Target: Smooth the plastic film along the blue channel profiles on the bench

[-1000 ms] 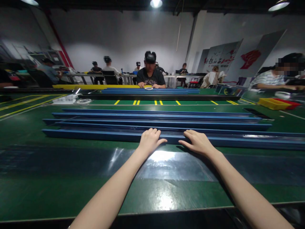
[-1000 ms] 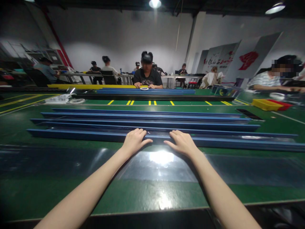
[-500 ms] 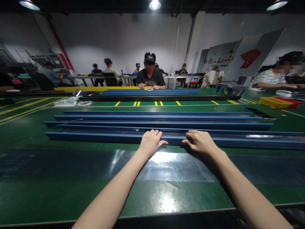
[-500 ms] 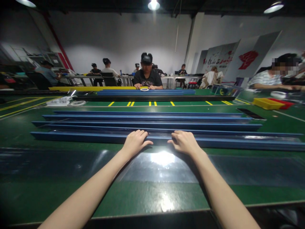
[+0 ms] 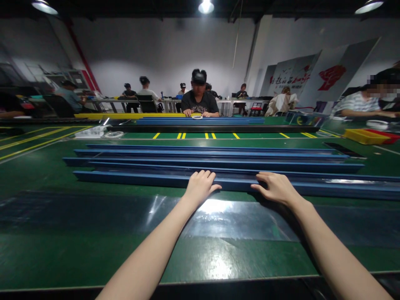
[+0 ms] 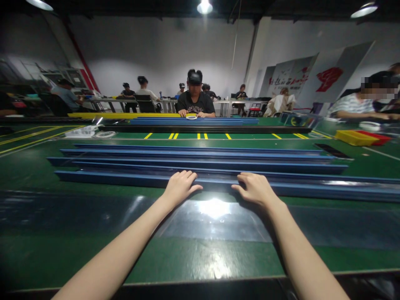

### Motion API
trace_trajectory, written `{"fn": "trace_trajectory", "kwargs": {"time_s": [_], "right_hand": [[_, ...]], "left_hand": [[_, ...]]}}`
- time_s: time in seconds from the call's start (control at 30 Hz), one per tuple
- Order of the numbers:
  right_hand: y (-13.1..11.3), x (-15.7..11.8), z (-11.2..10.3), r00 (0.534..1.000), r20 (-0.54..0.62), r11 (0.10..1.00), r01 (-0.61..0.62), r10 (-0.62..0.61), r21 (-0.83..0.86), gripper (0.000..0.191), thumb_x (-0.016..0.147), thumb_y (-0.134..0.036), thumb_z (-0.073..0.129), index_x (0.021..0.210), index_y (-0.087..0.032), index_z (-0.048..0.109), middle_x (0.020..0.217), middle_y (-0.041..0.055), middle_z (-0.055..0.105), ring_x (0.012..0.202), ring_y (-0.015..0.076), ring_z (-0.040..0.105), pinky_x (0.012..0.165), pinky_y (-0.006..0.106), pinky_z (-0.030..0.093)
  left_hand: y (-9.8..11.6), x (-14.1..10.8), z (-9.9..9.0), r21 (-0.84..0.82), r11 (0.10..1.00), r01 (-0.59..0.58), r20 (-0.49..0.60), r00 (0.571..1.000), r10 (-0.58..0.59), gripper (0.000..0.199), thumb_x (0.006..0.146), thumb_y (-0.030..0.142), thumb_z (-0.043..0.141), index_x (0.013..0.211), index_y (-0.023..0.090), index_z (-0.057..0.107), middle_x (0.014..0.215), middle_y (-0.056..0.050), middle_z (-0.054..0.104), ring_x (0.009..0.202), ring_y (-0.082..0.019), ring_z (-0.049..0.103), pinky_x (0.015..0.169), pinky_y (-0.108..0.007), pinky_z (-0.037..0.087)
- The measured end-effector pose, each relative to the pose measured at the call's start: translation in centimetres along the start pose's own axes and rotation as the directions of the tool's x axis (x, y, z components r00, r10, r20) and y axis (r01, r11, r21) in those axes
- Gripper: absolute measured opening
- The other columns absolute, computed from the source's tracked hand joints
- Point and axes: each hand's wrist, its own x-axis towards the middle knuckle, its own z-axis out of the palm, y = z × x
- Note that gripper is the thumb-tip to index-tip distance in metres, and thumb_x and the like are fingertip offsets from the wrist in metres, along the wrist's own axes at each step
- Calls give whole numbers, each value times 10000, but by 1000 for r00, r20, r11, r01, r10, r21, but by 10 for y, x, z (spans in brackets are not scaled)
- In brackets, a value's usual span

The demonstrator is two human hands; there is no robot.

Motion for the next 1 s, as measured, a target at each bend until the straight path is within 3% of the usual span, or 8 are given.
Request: {"fn": "trace_trajectory", "kwargs": {"time_s": [0.23, 0.4, 0.77, 1.0], "right_hand": [[-19, 8, 7, 998, -9, 998, 65, -65, 0, 437, 818, -522, 285, 805, -188, 565, 850, 71, 609, 791, 185, 551, 598, 254, 323], [-32, 12, 10, 994, -43, 995, 97, -99, -30, 396, 842, -468, 277, 763, -185, 543, 767, 50, 582, 711, 159, 540, 543, 242, 276], [-29, 15, 6, 996, -23, 996, 82, -83, -46, 432, 824, -469, 297, 643, -175, 558, 670, 45, 578, 581, 128, 506, 485, 250, 171], [-8, 3, 5, 1000, -14, 998, -2, 2, -69, 409, 793, -470, 339, 639, -177, 579, 654, 46, 596, 599, 144, 525, 487, 253, 175]], "left_hand": [[0, -1, 1, 10, 1000, 10, -1, 1000, -10, 342, 767, 499, 477, 853, 172, 525, 820, -47, 584, 798, -190, 512, 645, -284, 319], [0, -1, 1, 37, 999, -5, -4, 1000, 5, 352, 777, 505, 457, 867, 172, 525, 834, -43, 589, 791, -192, 512, 641, -286, 313], [-2, -1, 1, 46, 999, -26, -41, 999, 28, 367, 774, 522, 443, 871, 176, 519, 830, -29, 580, 780, -182, 506, 644, -285, 307], [-2, 1, 2, 56, 997, -51, -62, 997, 55, 355, 762, 507, 477, 878, 175, 520, 840, -29, 576, 798, -182, 496, 654, -290, 299]]}}
